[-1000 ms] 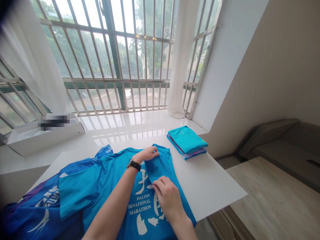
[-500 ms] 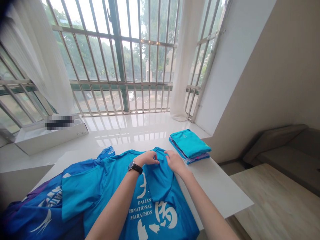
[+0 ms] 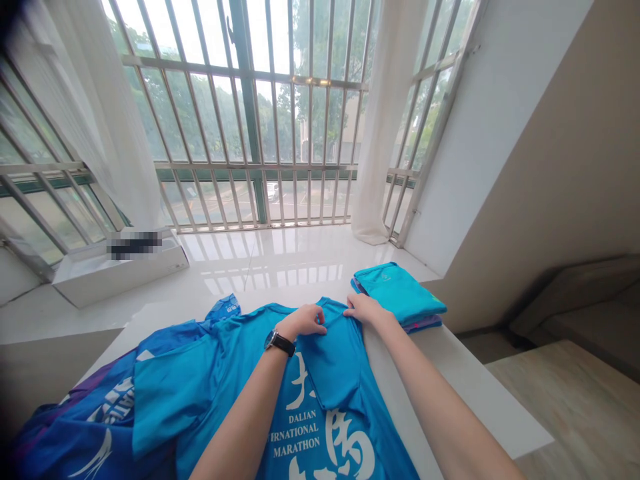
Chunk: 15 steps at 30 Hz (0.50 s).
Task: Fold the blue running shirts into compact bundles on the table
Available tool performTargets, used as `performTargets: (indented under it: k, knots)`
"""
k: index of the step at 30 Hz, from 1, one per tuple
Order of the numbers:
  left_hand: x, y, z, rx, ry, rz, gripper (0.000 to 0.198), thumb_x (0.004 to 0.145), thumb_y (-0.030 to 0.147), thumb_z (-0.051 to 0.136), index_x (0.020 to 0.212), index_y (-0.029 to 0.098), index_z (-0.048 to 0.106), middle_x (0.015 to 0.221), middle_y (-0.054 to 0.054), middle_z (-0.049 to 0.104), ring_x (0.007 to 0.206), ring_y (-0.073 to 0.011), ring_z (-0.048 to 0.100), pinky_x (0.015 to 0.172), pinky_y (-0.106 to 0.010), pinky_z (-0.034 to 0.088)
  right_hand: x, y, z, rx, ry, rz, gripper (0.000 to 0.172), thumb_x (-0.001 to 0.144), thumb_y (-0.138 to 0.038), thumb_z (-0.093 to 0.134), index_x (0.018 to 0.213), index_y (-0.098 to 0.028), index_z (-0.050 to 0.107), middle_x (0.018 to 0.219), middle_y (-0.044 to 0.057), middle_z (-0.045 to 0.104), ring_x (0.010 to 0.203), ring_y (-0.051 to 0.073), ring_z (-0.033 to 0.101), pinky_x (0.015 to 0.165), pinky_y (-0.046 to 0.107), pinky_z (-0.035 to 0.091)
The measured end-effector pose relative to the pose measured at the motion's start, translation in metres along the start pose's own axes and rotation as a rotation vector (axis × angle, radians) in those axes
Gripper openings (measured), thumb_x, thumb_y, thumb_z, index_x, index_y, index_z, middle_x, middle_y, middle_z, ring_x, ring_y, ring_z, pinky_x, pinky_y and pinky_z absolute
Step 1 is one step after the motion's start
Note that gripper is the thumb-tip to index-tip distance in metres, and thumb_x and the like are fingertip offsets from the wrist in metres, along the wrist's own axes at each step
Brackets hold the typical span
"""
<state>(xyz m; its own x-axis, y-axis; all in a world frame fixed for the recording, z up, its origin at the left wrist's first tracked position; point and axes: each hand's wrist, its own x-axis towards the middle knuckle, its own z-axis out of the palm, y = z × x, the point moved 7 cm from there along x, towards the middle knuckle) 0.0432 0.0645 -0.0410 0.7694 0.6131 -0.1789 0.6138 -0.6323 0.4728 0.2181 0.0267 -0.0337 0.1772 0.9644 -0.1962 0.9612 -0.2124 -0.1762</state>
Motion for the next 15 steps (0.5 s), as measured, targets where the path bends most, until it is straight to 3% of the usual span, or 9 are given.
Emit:
performTargets:
  k: [5,8,11,13,15]
  knots:
    - [0.0,-0.003,-0.005,0.033,0.071,-0.06,0.024,0.079,0.03,0.073,0.1,0.02,0.07,0.105,-0.008,0.073,0.097,-0.0227,0.068,0.077,-0.026,0.05,-0.009,-0.02,-0.011,-0.047,0.137,-0.011,0.014,0.088,-0.031,0.066,0.096,-0.019,0.064,0.099,0.009,0.071,0.092,0.024,0.066,0.068,0.026,0.042]
    - [-0.001,-0.001,-0.008,0.061,0.076,-0.098,0.023,0.078,0.029,0.073,0.099,0.02,0.07,0.105,-0.009,0.073,0.096,-0.0236,0.069,0.078,-0.027,0.051,-0.044,-0.035,-0.02,-0.055,0.267,-0.002,0.024,0.09,-0.023,0.061,0.113,-0.019,0.061,0.122,0.014,0.065,0.108,0.026,0.063,0.078,0.028,0.046]
    - [-0.003,0.002,-0.009,0.091,0.063,-0.112,0.023,0.079,0.03,0.072,0.1,0.02,0.07,0.107,-0.01,0.073,0.097,-0.0244,0.069,0.077,-0.028,0.052,-0.117,-0.035,-0.014,0.006,0.398,0.031,0.028,0.098,-0.03,0.048,0.122,-0.022,0.057,0.125,0.011,0.064,0.106,0.022,0.064,0.08,0.028,0.049]
    - [-0.004,0.004,-0.009,0.115,0.054,-0.111,0.022,0.08,0.031,0.071,0.1,0.02,0.07,0.107,-0.01,0.073,0.098,-0.0247,0.069,0.077,-0.028,0.052,-0.183,-0.022,0.004,0.23,0.517,0.042,0.027,0.098,-0.043,0.044,0.104,-0.024,0.064,0.101,0.006,0.072,0.086,0.02,0.068,0.071,0.026,0.052]
    - [-0.006,0.007,-0.01,0.141,0.052,-0.107,0.022,0.082,0.031,0.07,0.101,0.02,0.069,0.108,-0.01,0.072,0.099,-0.025,0.069,0.077,-0.028,0.052,-0.251,-0.002,0.035,0.379,0.618,0.091,0.03,0.095,-0.051,0.049,0.092,-0.026,0.067,0.086,0.003,0.073,0.072,0.018,0.068,0.069,0.026,0.055]
